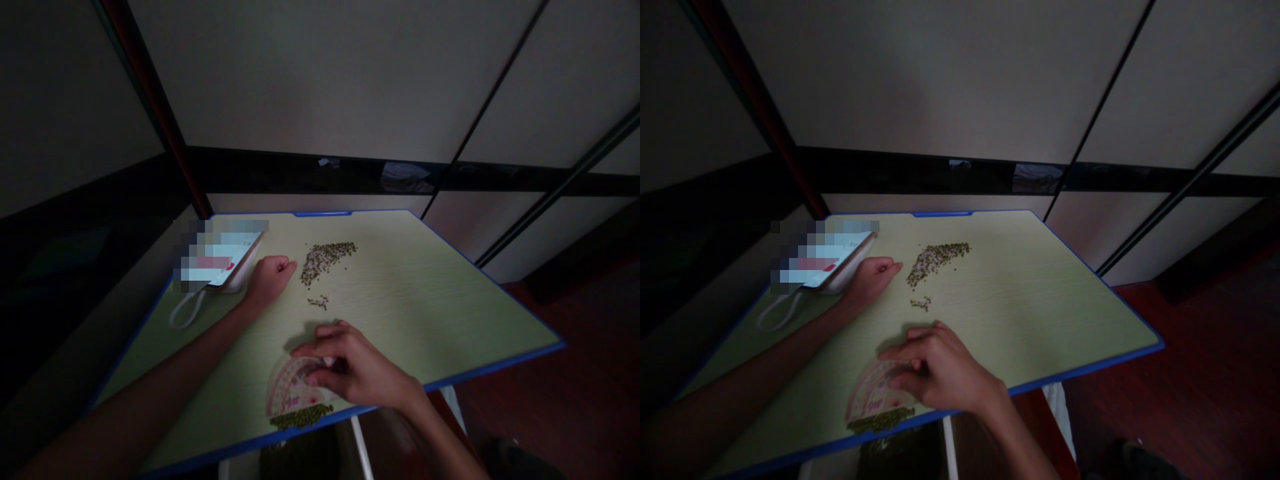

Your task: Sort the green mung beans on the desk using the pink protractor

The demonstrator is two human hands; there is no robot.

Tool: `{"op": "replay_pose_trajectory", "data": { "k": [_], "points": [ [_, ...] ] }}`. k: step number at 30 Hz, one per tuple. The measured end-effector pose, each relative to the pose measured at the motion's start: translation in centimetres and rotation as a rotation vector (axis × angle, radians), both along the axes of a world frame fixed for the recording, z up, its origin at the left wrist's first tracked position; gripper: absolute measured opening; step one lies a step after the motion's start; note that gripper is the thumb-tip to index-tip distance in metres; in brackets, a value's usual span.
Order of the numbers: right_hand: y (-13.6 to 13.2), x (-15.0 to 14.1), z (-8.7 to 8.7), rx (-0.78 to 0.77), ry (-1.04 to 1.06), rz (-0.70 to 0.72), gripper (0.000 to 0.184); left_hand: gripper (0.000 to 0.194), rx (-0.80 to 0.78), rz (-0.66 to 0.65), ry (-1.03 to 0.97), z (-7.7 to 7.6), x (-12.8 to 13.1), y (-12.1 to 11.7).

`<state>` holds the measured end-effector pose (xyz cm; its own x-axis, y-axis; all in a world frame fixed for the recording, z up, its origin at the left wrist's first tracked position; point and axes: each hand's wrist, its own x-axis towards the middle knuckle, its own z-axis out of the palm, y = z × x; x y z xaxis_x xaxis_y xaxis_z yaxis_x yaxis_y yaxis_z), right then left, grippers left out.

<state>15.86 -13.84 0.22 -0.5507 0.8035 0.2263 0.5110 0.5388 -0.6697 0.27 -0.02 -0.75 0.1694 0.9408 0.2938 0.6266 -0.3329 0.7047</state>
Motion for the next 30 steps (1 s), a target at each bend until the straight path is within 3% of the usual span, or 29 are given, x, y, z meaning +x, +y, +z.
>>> {"op": "replay_pose_trajectory", "data": {
  "k": [30],
  "points": [
    [-0.28,0.03,0.02,0.031,-0.035,0.039,0.027,0.035,-0.002,0.006,-0.005,0.36,0.14,-0.3]
  ]
}}
